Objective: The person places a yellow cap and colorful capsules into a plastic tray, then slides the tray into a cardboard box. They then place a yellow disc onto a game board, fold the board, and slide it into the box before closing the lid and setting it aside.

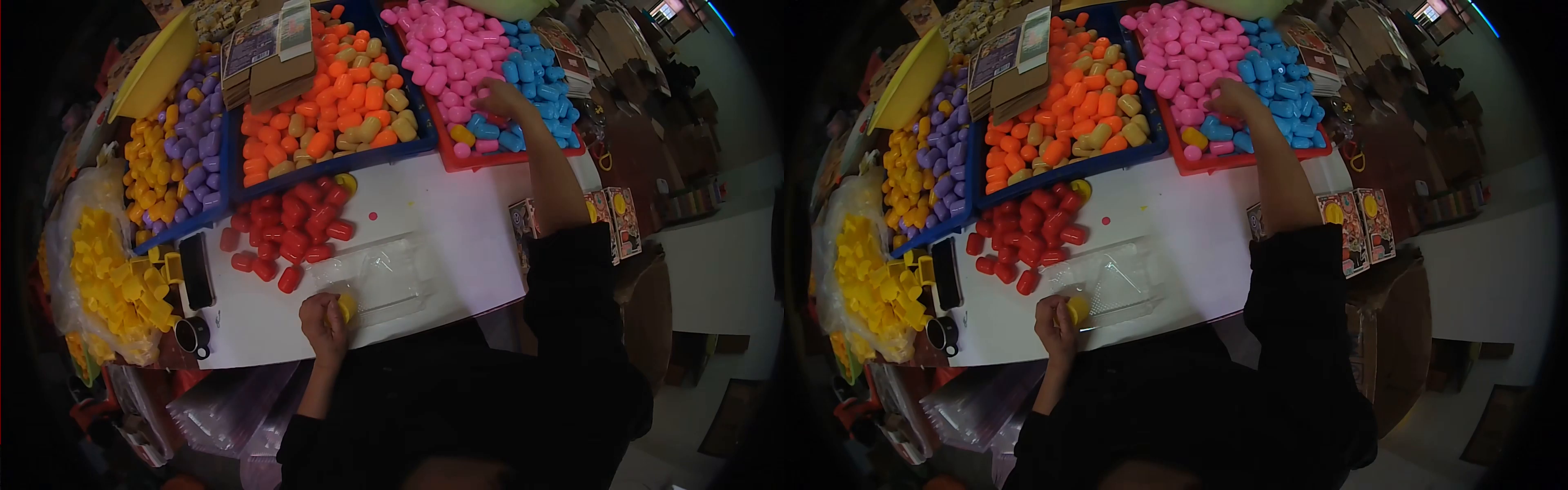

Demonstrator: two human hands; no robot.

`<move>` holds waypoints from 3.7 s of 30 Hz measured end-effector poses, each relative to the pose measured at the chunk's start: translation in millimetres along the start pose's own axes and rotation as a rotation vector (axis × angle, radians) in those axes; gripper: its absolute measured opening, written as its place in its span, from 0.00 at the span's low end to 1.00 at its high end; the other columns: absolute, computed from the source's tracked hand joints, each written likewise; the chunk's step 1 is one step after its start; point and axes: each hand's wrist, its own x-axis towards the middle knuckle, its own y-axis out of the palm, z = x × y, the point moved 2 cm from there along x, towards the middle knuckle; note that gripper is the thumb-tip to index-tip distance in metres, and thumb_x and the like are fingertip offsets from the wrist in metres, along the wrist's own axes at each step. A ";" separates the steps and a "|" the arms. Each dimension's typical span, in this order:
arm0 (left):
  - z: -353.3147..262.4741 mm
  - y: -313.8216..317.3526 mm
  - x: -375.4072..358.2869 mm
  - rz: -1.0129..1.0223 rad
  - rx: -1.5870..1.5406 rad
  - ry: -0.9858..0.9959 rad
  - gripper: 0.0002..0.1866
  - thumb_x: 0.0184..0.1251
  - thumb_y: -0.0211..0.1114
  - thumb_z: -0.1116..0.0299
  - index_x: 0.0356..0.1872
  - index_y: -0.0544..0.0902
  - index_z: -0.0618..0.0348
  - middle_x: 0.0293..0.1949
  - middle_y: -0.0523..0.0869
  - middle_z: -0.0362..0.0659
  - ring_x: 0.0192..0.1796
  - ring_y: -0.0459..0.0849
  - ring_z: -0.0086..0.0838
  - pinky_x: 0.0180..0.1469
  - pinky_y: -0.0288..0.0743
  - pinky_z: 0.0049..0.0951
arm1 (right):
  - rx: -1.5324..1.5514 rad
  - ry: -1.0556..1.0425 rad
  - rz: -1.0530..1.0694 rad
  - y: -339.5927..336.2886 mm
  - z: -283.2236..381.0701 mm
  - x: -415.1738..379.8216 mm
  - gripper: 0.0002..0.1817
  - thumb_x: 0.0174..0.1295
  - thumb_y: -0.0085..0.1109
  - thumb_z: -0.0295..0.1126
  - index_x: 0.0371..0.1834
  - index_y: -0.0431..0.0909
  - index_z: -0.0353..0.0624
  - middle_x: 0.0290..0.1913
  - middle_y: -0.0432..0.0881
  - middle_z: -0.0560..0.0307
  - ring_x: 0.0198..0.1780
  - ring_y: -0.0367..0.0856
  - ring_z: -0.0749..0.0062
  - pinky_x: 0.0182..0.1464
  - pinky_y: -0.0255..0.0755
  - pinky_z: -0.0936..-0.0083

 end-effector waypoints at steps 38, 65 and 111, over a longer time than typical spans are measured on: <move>-12.6 2.4 -4.4 0.016 -0.157 -0.123 0.07 0.65 0.53 0.71 0.38 0.77 0.64 0.36 0.77 0.49 0.42 0.76 0.38 0.48 0.67 0.32 | 0.660 -0.454 1.125 80.4 196.9 -247.6 0.25 0.69 0.40 0.46 0.59 0.67 0.38 0.55 0.74 0.43 0.57 0.71 0.51 0.60 0.63 0.66; -45.1 -3.5 150.1 0.065 -0.070 0.252 0.09 0.59 0.60 0.77 0.41 0.76 0.63 0.39 0.78 0.47 0.40 0.80 0.37 0.44 0.72 0.28 | 0.112 -0.257 0.194 32.1 58.9 -47.9 0.19 0.45 0.61 0.31 0.42 0.77 0.37 0.39 0.81 0.43 0.41 0.81 0.53 0.45 0.73 0.66; -79.9 -30.8 135.1 0.663 0.018 0.380 0.14 0.49 0.71 0.65 0.36 0.80 0.56 0.34 0.83 0.43 0.35 0.82 0.33 0.35 0.75 0.29 | 0.377 -0.397 0.509 0.7 172.7 -195.3 0.19 0.51 0.64 0.38 0.42 0.72 0.41 0.35 0.81 0.47 0.39 0.80 0.51 0.43 0.72 0.62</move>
